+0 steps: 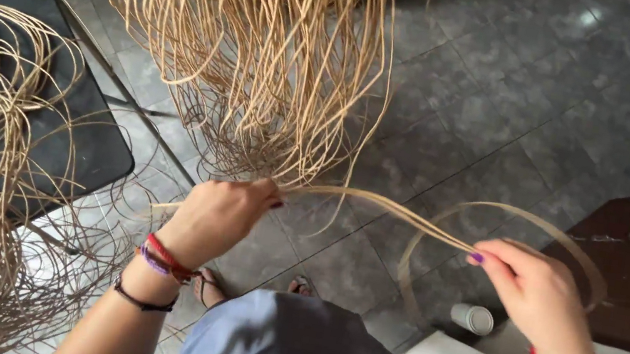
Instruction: Weaving natural fiber strands onto a circular frame to create a decorative furniture item
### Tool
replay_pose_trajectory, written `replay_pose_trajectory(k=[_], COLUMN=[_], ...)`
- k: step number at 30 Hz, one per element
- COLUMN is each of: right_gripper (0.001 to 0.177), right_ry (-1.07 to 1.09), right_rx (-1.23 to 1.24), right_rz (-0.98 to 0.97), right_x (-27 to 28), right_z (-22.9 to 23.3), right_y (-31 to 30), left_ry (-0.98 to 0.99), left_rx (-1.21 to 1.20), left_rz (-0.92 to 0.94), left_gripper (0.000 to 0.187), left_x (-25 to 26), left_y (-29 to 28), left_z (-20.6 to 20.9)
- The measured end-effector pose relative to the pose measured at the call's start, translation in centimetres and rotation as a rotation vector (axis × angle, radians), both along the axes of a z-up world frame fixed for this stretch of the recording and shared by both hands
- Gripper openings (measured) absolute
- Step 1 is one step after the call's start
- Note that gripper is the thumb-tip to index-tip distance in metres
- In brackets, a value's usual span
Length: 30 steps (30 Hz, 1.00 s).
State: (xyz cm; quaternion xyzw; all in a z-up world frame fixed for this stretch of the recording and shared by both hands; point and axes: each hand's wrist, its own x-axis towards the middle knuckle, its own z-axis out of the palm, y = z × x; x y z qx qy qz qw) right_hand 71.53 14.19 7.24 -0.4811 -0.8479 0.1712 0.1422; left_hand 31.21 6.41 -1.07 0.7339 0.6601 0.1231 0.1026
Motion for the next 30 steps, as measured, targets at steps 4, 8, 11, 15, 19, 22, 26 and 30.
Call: replay_pose_trajectory(k=[4,8,11,15,19,22,26,30], right_gripper=[0.014,0.014,0.01,0.012,0.01,0.009,0.011,0.013], right_ry=[0.019,0.062,0.11,0.088,0.099,0.12,0.141,0.037], right_rx=[-0.116,-0.11,-0.134,-0.116,-0.112,-0.097,-0.136,-0.144], right_rz=[0.099,0.235,0.114,-0.007,0.123,0.257,0.209,0.062], right_x=[-5.5,-7.9,-5.9,-3.6,-7.9,-11.0,-10.9,-7.3], right_z=[0.4,-1.5,-0.1,-0.4,-0.8,-3.1,0.5,-1.4], right_y=[-1.2,-1.2,-0.2,1.6,1.4,1.2,2.9,5.4], left_ry=[-0.022,-0.272,0.02,0.046,-0.497,-0.497,-0.495,-0.241], left_rx=[0.143,0.136,0.156,0.046,-0.083,-0.081,0.224,-0.034], left_rz=[-0.286,-0.297,-0.264,-0.008,-0.099,-0.219,-0.432,-0.13], left_gripper=[0.072,0.026,0.008,0.011,0.029,0.039,0.025,0.022], left_x=[6.9,13.4,9.0,2.2,3.8,8.4,4.8,-0.6], left_y=[0.8,0.3,0.5,0.0,0.2,1.9,3.7,5.5], left_z=[1.5,1.9,2.2,-1.1,0.9,0.8,1.0,-2.8])
